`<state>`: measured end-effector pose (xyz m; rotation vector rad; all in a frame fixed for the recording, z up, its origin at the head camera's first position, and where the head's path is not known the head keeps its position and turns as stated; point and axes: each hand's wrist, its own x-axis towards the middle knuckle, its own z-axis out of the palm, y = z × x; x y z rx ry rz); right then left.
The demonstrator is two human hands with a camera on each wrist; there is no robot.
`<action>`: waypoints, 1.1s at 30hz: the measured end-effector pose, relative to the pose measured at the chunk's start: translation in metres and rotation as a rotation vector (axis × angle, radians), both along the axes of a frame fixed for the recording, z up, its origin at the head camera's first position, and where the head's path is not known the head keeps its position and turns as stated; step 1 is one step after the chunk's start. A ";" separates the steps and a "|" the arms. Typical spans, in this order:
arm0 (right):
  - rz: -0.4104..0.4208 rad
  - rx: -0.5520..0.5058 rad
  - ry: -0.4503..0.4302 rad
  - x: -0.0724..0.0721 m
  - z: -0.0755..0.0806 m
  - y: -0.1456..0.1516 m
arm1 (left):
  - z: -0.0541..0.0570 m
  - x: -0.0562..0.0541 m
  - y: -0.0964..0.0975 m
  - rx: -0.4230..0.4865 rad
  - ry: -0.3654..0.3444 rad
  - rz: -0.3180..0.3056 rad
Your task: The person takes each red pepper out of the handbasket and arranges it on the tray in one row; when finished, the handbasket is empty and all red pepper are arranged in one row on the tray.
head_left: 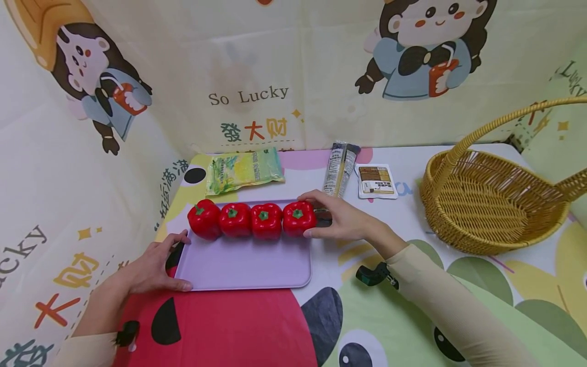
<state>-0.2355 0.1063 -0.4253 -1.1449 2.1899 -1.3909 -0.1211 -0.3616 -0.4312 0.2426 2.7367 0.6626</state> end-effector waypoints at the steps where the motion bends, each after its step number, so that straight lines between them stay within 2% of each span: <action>1: 0.000 0.006 0.004 0.000 0.000 0.000 | 0.000 0.000 0.000 0.001 0.001 -0.002; 15: -0.006 0.063 0.076 -0.001 0.004 -0.001 | 0.002 -0.001 -0.001 -0.004 -0.015 0.008; 33: -0.015 0.084 0.058 0.000 0.004 0.000 | 0.002 -0.002 -0.001 0.005 -0.027 0.001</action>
